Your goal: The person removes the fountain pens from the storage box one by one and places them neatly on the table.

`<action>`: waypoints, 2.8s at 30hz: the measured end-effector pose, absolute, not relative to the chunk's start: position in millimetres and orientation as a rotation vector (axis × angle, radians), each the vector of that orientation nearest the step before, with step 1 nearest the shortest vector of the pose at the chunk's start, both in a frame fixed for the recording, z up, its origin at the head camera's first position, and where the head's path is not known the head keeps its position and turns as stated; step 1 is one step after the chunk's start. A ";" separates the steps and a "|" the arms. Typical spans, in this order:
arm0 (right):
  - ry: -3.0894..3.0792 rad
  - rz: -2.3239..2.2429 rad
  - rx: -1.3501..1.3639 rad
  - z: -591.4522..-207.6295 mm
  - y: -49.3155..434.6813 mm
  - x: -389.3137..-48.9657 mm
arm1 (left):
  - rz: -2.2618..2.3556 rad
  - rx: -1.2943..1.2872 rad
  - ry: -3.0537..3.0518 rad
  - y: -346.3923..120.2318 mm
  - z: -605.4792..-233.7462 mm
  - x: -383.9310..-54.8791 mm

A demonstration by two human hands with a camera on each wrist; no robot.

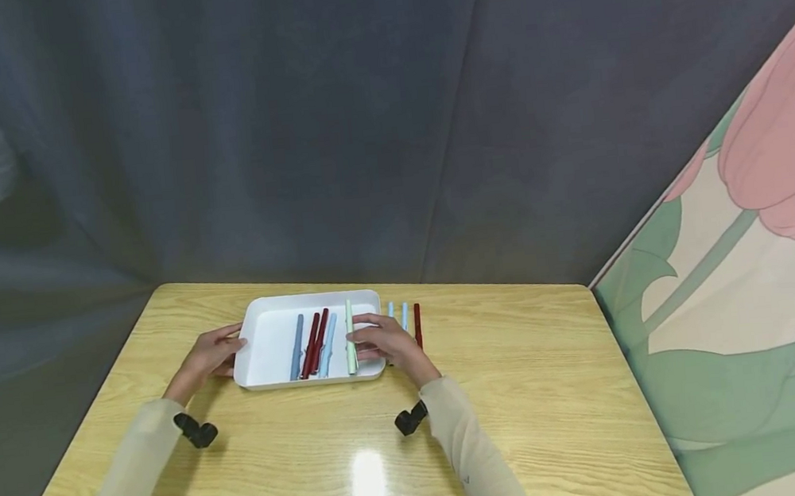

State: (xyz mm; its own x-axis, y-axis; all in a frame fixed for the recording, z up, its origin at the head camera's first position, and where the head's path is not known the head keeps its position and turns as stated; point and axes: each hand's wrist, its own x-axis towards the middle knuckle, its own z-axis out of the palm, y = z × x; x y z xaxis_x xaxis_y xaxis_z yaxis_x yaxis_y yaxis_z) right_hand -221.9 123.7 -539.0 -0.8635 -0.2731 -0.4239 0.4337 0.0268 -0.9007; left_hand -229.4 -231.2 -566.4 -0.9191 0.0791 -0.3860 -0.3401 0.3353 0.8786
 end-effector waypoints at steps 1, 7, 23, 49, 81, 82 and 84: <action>1.812 -1.891 0.161 -538.7 124.2 -221.8 | 1.604 -0.234 2.246 -231.5 -566.2 -229.4; 1.759 -1.924 0.185 -536.3 130.1 -222.2 | 1.595 -0.242 2.247 -233.2 -567.0 -228.6; 1.800 -1.935 0.074 -535.0 160.5 -213.0 | 1.605 -0.252 2.228 -236.6 -568.2 -227.2; 1.922 -1.993 0.230 -539.0 204.8 -215.2 | 1.622 -0.233 2.240 -234.8 -567.4 -221.5; 2.182 -1.883 0.385 -552.6 244.5 -212.5 | 1.647 -0.231 2.218 -236.2 -573.5 -224.0; 2.193 -1.874 0.381 -552.9 244.6 -212.0 | 1.651 -0.227 2.216 -236.5 -573.1 -223.8; 2.220 -1.852 0.373 -553.3 244.3 -210.9 | 1.657 -0.224 2.211 -236.8 -572.7 -223.7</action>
State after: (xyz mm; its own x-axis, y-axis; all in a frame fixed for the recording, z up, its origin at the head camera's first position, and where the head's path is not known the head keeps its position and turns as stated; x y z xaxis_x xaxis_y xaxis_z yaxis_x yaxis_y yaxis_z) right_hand -210.9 244.3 -553.3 -0.9422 0.0497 -0.3314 0.3349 0.1709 -0.9266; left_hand -223.7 -236.8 -572.7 -0.9198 0.0914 -0.3816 -0.3406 0.2968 0.8921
